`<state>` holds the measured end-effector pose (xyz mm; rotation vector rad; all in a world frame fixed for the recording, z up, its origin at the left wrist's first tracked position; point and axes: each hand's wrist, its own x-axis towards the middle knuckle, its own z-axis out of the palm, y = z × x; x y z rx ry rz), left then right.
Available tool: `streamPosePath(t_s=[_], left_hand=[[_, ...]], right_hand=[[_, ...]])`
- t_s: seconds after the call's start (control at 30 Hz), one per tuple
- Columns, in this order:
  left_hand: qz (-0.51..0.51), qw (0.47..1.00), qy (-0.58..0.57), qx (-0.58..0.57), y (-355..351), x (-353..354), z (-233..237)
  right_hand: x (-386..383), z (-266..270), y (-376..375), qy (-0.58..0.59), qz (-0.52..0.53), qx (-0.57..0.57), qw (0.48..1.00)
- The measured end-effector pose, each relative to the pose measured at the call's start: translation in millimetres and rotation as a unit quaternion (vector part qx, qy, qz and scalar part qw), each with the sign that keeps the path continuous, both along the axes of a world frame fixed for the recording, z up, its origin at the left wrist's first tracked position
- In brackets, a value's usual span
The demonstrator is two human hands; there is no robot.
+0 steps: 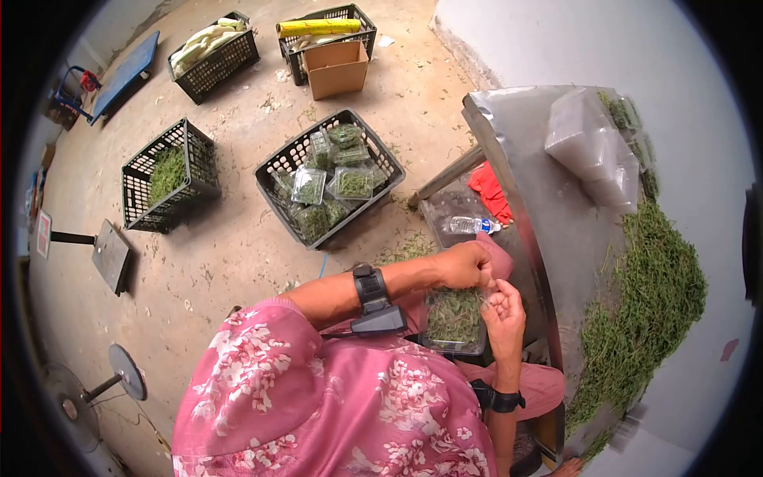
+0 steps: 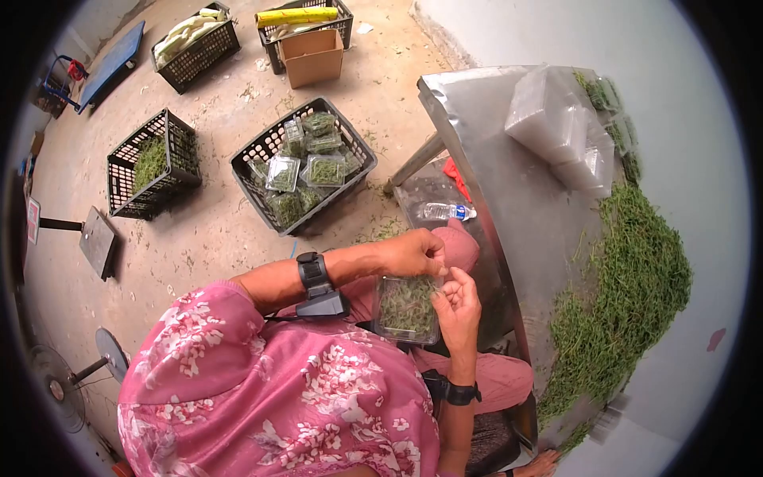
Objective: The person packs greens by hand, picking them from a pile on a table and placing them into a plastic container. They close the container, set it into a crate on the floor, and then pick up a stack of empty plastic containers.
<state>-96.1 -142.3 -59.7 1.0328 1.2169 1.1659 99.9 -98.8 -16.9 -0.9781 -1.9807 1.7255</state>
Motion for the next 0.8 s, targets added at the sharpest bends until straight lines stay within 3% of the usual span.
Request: streamPosePath(t_s=[0.33,0.8], left_hand=[[0.042,0.982,-0.139,-0.119,-1.4,-10.8,-6.9],[0.096,0.984,-0.099,-0.109,-1.9,-5.0,-23.2]], right_hand=[[28.4,4.9,-8.4,-0.084,-0.009,0.06,0.995],[42.1,-18.5,-10.5,-0.072,-0.071,0.012,0.995]])
